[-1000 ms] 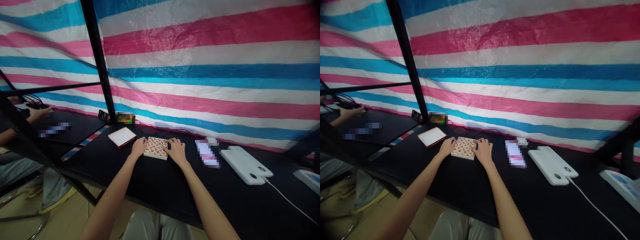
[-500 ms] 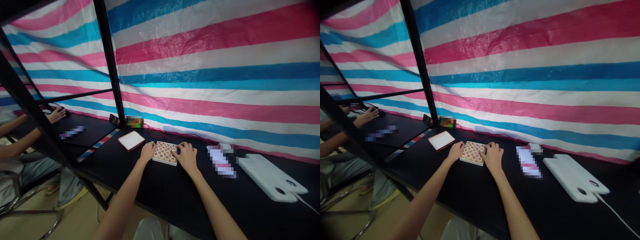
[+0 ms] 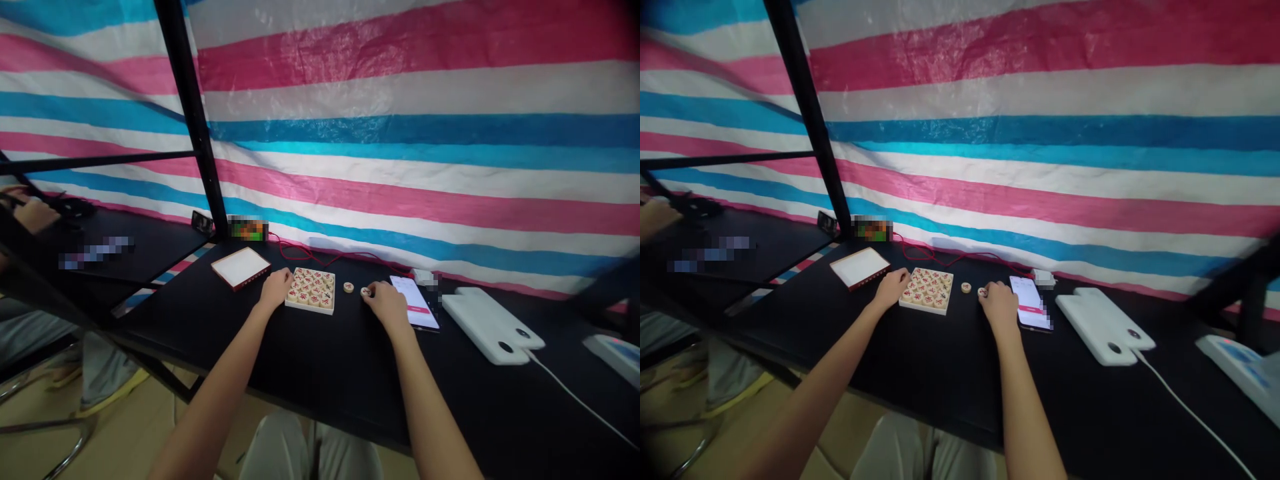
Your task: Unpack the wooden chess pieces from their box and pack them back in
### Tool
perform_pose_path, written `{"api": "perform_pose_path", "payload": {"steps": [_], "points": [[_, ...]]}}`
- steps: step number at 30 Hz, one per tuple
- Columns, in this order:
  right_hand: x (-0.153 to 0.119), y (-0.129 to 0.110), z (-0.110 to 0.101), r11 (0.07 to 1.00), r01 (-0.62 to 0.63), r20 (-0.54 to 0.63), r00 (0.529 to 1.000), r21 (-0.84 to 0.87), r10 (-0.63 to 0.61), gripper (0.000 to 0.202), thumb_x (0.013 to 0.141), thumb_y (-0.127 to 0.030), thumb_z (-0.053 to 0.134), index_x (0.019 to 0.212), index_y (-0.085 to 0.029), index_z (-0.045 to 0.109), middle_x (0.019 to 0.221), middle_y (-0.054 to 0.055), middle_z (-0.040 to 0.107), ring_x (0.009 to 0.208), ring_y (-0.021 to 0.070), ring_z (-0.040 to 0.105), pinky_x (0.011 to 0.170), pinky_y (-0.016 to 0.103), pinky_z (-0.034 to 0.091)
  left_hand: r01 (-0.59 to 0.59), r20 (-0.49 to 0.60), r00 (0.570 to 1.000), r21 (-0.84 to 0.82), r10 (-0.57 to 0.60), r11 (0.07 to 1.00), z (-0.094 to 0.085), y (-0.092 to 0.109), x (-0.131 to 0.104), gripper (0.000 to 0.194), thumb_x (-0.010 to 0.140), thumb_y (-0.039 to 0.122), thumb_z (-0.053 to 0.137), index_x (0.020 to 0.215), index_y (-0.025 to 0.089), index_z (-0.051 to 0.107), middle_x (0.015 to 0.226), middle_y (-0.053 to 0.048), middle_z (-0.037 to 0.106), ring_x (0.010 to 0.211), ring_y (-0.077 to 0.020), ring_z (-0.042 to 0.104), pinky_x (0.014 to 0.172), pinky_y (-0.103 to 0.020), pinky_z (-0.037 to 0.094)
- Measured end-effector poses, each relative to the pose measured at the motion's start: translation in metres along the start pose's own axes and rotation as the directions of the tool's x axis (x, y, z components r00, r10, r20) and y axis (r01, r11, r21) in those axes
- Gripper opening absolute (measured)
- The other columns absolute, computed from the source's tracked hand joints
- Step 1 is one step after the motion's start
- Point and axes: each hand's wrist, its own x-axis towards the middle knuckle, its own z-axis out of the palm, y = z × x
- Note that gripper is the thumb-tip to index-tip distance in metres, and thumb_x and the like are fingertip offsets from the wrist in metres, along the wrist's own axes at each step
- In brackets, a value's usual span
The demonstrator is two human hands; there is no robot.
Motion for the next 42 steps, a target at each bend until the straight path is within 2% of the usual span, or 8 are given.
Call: {"api": "perform_pose_path", "payload": {"steps": [4,10,16,24,28,31,36,42], "points": [[0.004,-0.001,0.009,0.993,0.047,0.048,0.997,0.106,-0.052,0.024,0.074,-0.033,0.05,0.091,-0.02,0.061,0.087,0.007,0.056,0.074,0.0174,0.054,0.059,0.026,0.035,0.0,0.001,1.0,0.008,0.0,1.0,0.0,0.001,0.0,0.028,0.084,0.033,0.034,0.085,0.02,0.058,0.084,-0.005,0.063,0.075,-0.015,0.056,0.06,-0.021,0.035],[0.004,-0.01,0.026,0.958,0.13,0.001,0.991,0.257,-0.135,0.047,0.074,-0.034,0.053,0.118,-0.022,0.044,0.096,0.007,0.046,0.081,0.0171,0.053,0.069,0.026,0.04,-0.027,-0.012,1.0,0.015,0.028,1.0,0.0,0.0,-0.001,0.028,0.084,0.033,0.033,0.083,0.02,0.057,0.083,-0.005,0.063,0.074,-0.0157,0.056,0.059,-0.022,0.034],[0.01,-0.021,0.039,0.949,0.214,-0.092,0.976,0.232,-0.198,0.026,0.082,-0.031,0.041,0.102,-0.021,0.056,0.089,0.005,0.044,0.077,0.0148,0.052,0.068,0.025,0.04,0.0,0.012,1.0,0.011,0.0,1.0,-0.002,0.003,-0.002,0.028,0.084,0.033,0.033,0.085,0.02,0.057,0.085,-0.005,0.063,0.076,-0.0151,0.056,0.061,-0.021,0.035],[0.043,-0.026,0.052,0.933,0.241,-0.11,0.969,0.266,-0.219,0.026,0.083,-0.032,0.042,0.098,-0.018,0.057,0.09,0.006,0.046,0.076,0.0147,0.052,0.07,0.024,0.04,-0.007,0.003,1.0,0.017,0.007,1.0,-0.001,0.003,-0.001,0.028,0.084,0.033,0.033,0.087,0.02,0.057,0.086,-0.006,0.063,0.076,-0.0155,0.056,0.062,-0.022,0.035],[0.041,-0.028,0.047,0.946,0.245,-0.099,0.969,0.211,-0.228,0.03,0.083,-0.034,0.042,0.107,-0.019,0.052,0.096,0.007,0.046,0.08,0.0157,0.051,0.067,0.024,0.039,-0.022,0.003,1.0,0.017,0.022,1.0,-0.001,0.002,0.0,0.027,0.084,0.033,0.032,0.085,0.02,0.057,0.085,-0.005,0.063,0.075,-0.0157,0.057,0.061,-0.022,0.035],[0.031,-0.035,0.033,0.967,0.238,-0.174,0.96,0.092,-0.22,0.04,0.081,-0.037,0.043,0.119,-0.022,0.042,0.103,0.009,0.045,0.087,0.0202,0.048,0.066,0.028,0.036,-0.029,0.003,1.0,0.021,0.029,0.999,-0.002,0.001,-0.001,0.027,0.084,0.032,0.032,0.085,0.02,0.056,0.087,-0.006,0.063,0.076,-0.0159,0.057,0.061,-0.023,0.035],[0.018,-0.056,0.01,0.957,0.286,-0.313,0.914,0.042,-0.26,0.027,0.083,-0.029,0.039,0.106,-0.028,0.053,0.113,0.007,0.044,0.099,0.0225,0.039,0.076,0.036,0.029,-0.037,-0.001,0.999,0.022,0.037,0.999,-0.001,0.001,-0.003,0.027,0.085,0.032,0.031,0.085,0.02,0.056,0.087,-0.006,0.063,0.076,-0.0157,0.057,0.061,-0.023,0.035],[0.014,-0.071,0.018,0.941,0.332,-0.197,0.929,0.068,-0.313,0.022,0.077,-0.034,0.048,0.095,-0.026,0.059,0.107,0.006,0.048,0.097,0.0225,0.037,0.078,0.038,0.025,-0.035,-0.007,0.999,0.036,0.035,0.999,-0.001,0.002,-0.003,0.027,0.085,0.032,0.031,0.086,0.02,0.055,0.087,-0.005,0.063,0.079,-0.0156,0.057,0.064,-0.023,0.035]]}}
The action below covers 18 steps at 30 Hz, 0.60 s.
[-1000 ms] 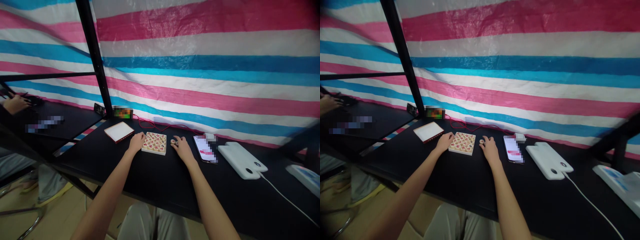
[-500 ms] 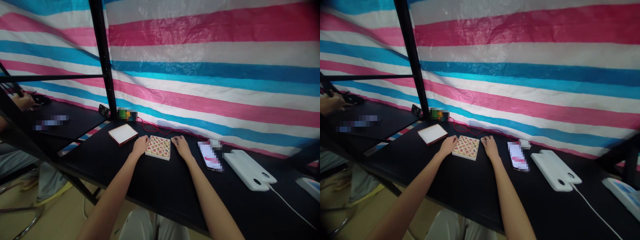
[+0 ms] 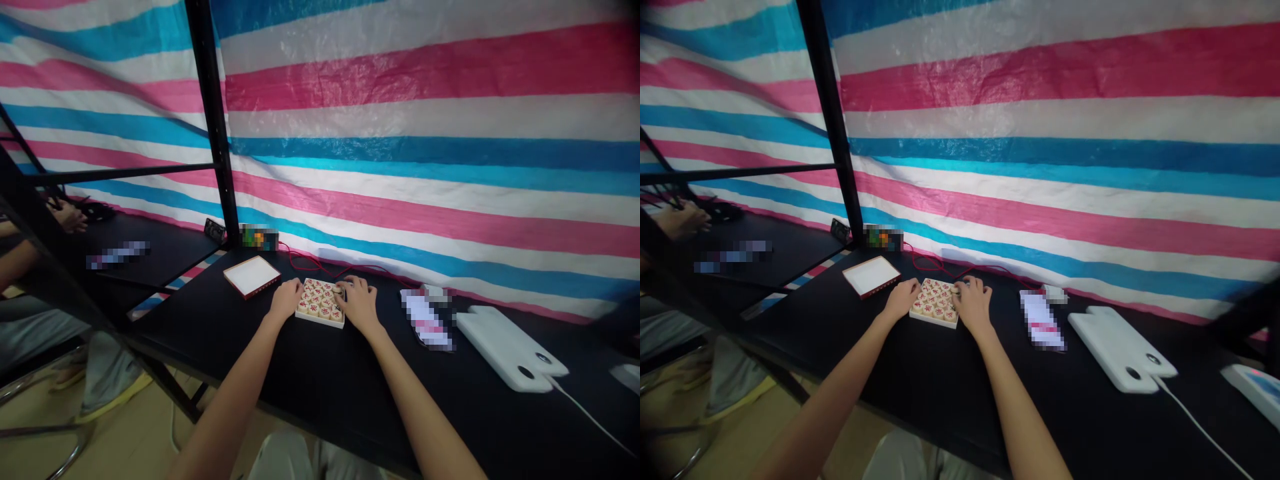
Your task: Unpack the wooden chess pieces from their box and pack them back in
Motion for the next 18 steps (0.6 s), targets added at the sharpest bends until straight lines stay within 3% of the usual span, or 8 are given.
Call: {"api": "perform_pose_path", "payload": {"steps": [9,15,18], "points": [[0.005,-0.003,0.004,0.995,-0.096,0.004,0.995,0.006,0.096,0.016,0.075,-0.033,0.052,0.085,-0.025,0.06,0.102,0.006,0.046,0.094,0.0222,0.036,0.075,0.038,0.025,-0.02,-0.018,1.0,-0.008,0.02,1.0,0.0,-0.001,0.001,0.028,0.085,0.032,0.03,0.083,0.02,0.055,0.085,-0.004,0.063,0.075,-0.015,0.057,0.06,-0.023,0.034],[0.009,-0.002,0.003,0.981,-0.171,0.063,0.984,0.095,0.165,0.017,0.069,-0.036,0.055,0.081,-0.024,0.06,0.102,0.005,0.048,0.095,0.0232,0.038,0.075,0.038,0.024,-0.008,0.008,1.0,-0.002,0.008,1.0,-0.001,0.0,0.0,0.028,0.085,0.032,0.031,0.087,0.02,0.056,0.087,-0.005,0.062,0.078,-0.0152,0.056,0.064,-0.023,0.035],[0.013,0.003,-0.004,0.958,-0.216,0.021,0.976,0.188,0.216,0.021,0.071,-0.04,0.052,0.084,-0.024,0.057,0.098,0.004,0.053,0.094,0.0221,0.041,0.076,0.037,0.024,-0.002,0.01,1.0,0.009,0.002,1.0,-0.002,0.0,0.0,0.028,0.085,0.033,0.03,0.087,0.02,0.056,0.087,-0.005,0.062,0.078,-0.0155,0.057,0.062,-0.023,0.035]]}}
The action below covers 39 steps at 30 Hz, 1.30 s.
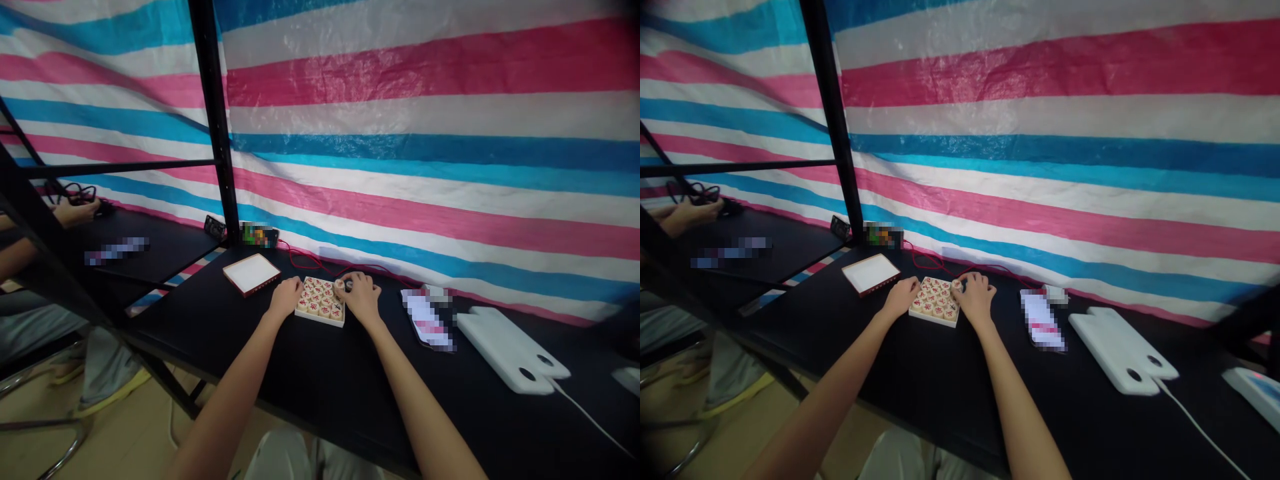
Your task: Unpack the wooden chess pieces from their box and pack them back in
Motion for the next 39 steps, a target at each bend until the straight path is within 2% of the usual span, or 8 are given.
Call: {"api": "perform_pose_path", "payload": {"steps": [5,9,14,22,26,29,33,39], "points": [[0.006,0.027,-0.013,0.984,-0.168,-0.158,0.972,0.066,0.176,0.026,0.077,-0.039,0.043,0.094,-0.022,0.052,0.091,0.003,0.058,0.086,0.0194,0.047,0.076,0.035,0.023,-0.002,0.0,1.0,0.007,0.002,1.0,0.002,-0.001,0.001,0.028,0.085,0.033,0.031,0.087,0.02,0.056,0.086,-0.005,0.063,0.075,-0.0165,0.057,0.06,-0.023,0.035],[0.002,0.053,-0.01,0.975,-0.221,-0.072,0.973,-0.04,0.217,0.019,0.076,-0.03,0.047,0.091,-0.02,0.053,0.09,0.004,0.059,0.089,0.0205,0.048,0.075,0.034,0.024,-0.025,-0.006,1.0,0.007,0.025,1.0,0.004,-0.003,0.002,0.029,0.085,0.032,0.03,0.087,0.02,0.056,0.089,-0.006,0.063,0.076,-0.017,0.057,0.061,-0.024,0.035],[-0.001,0.067,-0.006,0.962,-0.244,0.042,0.967,-0.122,0.251,0.015,0.075,-0.021,0.049,0.089,-0.019,0.054,0.087,0.004,0.061,0.09,0.0213,0.05,0.075,0.035,0.028,-0.021,-0.01,1.0,0.011,0.022,1.0,0.005,-0.004,0.002,0.029,0.085,0.034,0.03,0.086,0.021,0.056,0.088,-0.005,0.063,0.076,-0.0167,0.057,0.061,-0.023,0.035],[0.001,0.061,-0.006,0.984,-0.175,0.228,0.957,-0.043,0.181,0.039,0.07,-0.024,0.059,0.108,-0.017,0.052,0.106,0.008,0.055,0.095,0.0186,0.05,0.073,0.027,0.035,-0.014,0.004,1.0,0.04,0.014,0.999,0.004,-0.001,0.002,0.036,0.087,0.037,0.024,0.088,0.02,0.056,0.088,-0.006,0.062,0.078,-0.0167,0.056,0.062,-0.023,0.035],[-0.006,0.046,0.001,0.974,-0.126,0.136,0.979,-0.186,0.152,0.048,0.073,-0.039,0.056,0.116,-0.018,0.046,0.107,0.01,0.052,0.099,0.0242,0.045,0.076,0.035,0.033,-0.015,0.003,1.0,0.052,0.015,0.999,0.002,0.001,0.001,0.047,0.087,0.045,0.015,0.088,0.019,0.055,0.09,-0.008,0.061,0.081,-0.0176,0.056,0.063,-0.024,0.035],[-0.01,0.038,0.008,0.96,-0.082,0.069,0.992,-0.267,0.104,0.041,0.078,-0.04,0.05,0.115,-0.023,0.047,0.105,0.009,0.051,0.098,0.0249,0.043,0.076,0.037,0.03,-0.013,0.008,1.0,0.046,0.013,0.999,0.002,0.001,0.0,0.05,0.087,0.047,0.014,0.088,0.019,0.055,0.09,-0.008,0.061,0.082,-0.0176,0.056,0.063,-0.024,0.035],[-0.01,0.039,0.015,0.964,-0.05,0.044,0.997,-0.262,0.064,0.026,0.083,-0.037,0.042,0.102,-0.024,0.055,0.101,0.008,0.05,0.094,0.0229,0.042,0.072,0.034,0.03,-0.027,-0.004,1.0,0.048,0.028,0.998,0.002,0.002,0.0,0.05,0.087,0.048,0.014,0.086,0.019,0.054,0.09,-0.007,0.061,0.082,-0.0178,0.056,0.063,-0.024,0.035],[-0.003,0.047,0.021,0.972,-0.068,0.016,0.997,-0.226,0.073,0.026,0.084,-0.038,0.041,0.099,-0.022,0.056,0.1,0.008,0.048,0.093,0.0219,0.041,0.07,0.032,0.03,-0.014,0.006,1.0,0.046,0.014,0.999,0.0,0.003,-0.001,0.049,0.087,0.048,0.015,0.084,0.018,0.054,0.088,-0.007,0.061,0.081,-0.0171,0.057,0.062,-0.024,0.035]]}}
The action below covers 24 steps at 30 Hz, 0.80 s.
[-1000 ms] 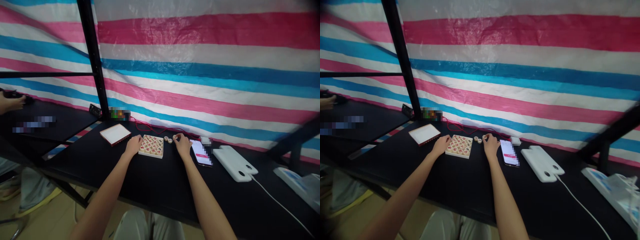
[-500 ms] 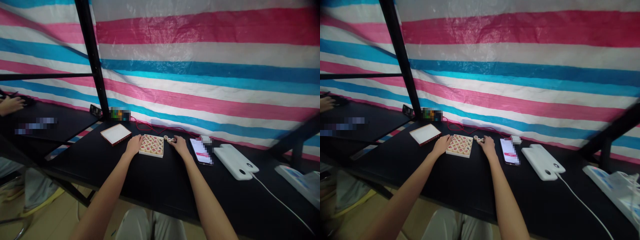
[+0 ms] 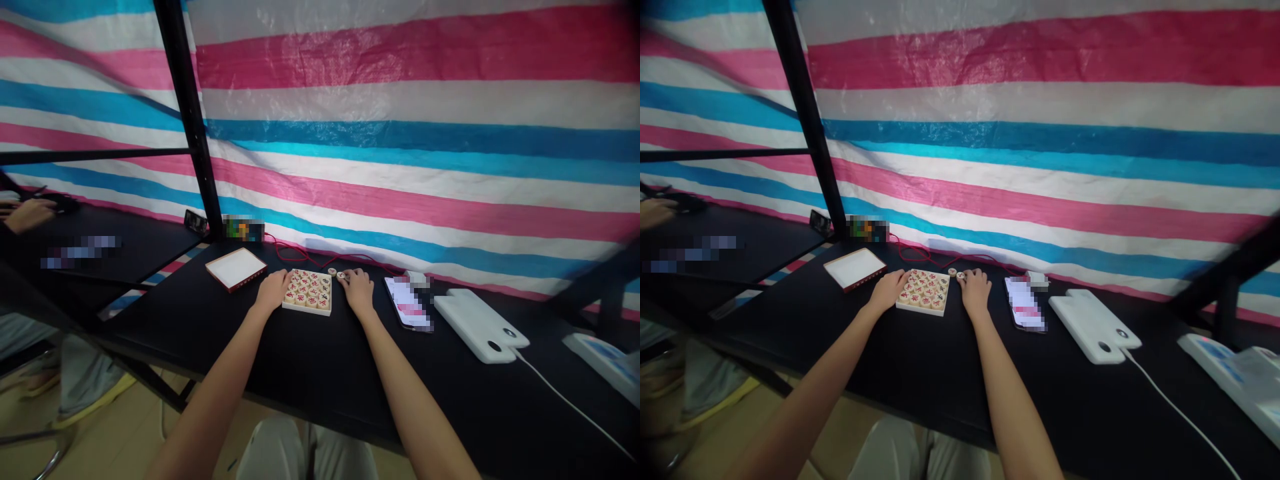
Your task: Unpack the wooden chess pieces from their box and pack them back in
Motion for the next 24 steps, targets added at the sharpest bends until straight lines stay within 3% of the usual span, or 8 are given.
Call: {"api": "perform_pose_path", "payload": {"steps": [17,21,24], "points": [[0.009,0.005,0.008,0.991,-0.035,0.021,0.999,0.132,0.032,0.042,0.077,-0.031,0.052,0.117,-0.019,0.042,0.105,0.009,0.047,0.096,0.0208,0.044,0.074,0.029,0.034,-0.02,-0.011,1.0,0.021,0.02,1.0,-0.002,0.001,-0.002,0.046,0.087,0.046,0.016,0.083,0.019,0.053,0.087,-0.007,0.061,0.08,-0.0172,0.057,0.063,-0.024,0.035],[0.003,-0.001,-0.01,0.996,0.006,-0.076,0.997,0.091,0.001,0.038,0.08,-0.03,0.048,0.117,-0.023,0.043,0.109,0.008,0.047,0.099,0.0221,0.041,0.078,0.034,0.03,-0.015,-0.003,1.0,0.018,0.015,1.0,-0.005,0.002,-0.003,0.044,0.088,0.044,0.017,0.084,0.019,0.053,0.088,-0.006,0.061,0.083,-0.0175,0.056,0.065,-0.024,0.035],[-0.003,-0.009,-0.035,0.978,0.147,-0.095,0.986,0.149,-0.134,0.027,0.082,-0.031,0.043,0.106,-0.026,0.053,0.104,0.005,0.051,0.097,0.0199,0.042,0.077,0.032,0.03,-0.015,0.001,1.0,0.011,0.015,1.0,-0.005,0.002,-0.003,0.044,0.088,0.044,0.017,0.084,0.018,0.053,0.089,-0.006,0.061,0.083,-0.0171,0.056,0.066,-0.024,0.036]]}}
